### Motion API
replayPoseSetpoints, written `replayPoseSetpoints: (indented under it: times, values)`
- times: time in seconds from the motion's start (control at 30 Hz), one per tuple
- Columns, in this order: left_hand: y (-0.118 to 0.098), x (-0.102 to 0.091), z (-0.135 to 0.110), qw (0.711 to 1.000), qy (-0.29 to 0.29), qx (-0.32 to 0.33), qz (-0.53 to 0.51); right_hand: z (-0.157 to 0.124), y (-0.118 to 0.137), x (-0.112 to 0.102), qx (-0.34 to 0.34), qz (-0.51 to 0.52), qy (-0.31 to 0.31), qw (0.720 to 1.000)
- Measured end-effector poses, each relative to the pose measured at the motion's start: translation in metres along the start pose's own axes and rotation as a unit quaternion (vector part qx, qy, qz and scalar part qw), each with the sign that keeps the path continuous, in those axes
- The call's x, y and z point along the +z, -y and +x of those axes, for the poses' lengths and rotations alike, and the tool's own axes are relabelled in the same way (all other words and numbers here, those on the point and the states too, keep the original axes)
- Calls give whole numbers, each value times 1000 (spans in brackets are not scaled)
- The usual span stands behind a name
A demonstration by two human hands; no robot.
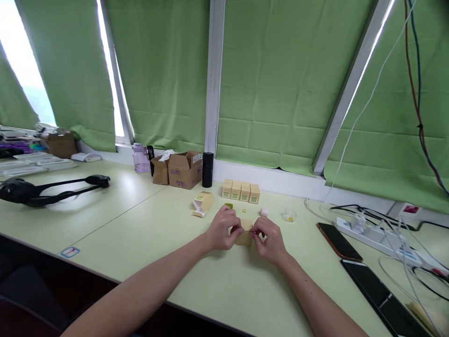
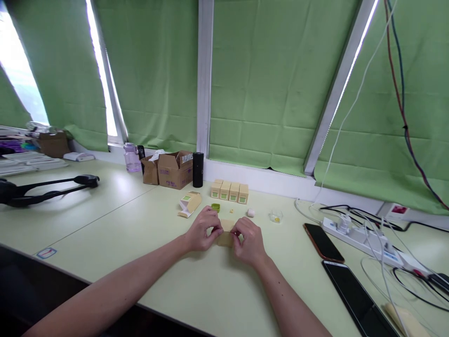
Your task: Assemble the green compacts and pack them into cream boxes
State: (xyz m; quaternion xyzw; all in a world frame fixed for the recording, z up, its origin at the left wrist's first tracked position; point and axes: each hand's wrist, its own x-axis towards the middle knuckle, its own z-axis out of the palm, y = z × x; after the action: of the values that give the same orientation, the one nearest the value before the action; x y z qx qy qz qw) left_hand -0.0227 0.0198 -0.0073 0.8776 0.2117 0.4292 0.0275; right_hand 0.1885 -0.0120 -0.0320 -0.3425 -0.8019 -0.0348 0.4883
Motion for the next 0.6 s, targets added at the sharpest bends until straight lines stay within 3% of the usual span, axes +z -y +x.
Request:
replayPoseSetpoints:
  times: [0.07, 0.17, 0.27, 0.4, 0.6]
  values:
    - [0, 1, 0, 1000, -12, -25, 3, 0, -1, -2, 10, -1, 10, 1000]
    - [2, 4, 2, 993, -24, -113, 28, -2, -4, -6, 50, 1, 31, 998]
    - [6, 6, 3, 980, 2, -191, 57, -3, -7, -10, 91, 8, 53, 994]
    - [6, 7, 4, 971, 39, -219, 85, -3, -11, -9, 136, -13, 72, 988]
    - [3, 4, 7, 965, 33, -240, 98, -1, -15, -6, 231, -85, 55, 968]
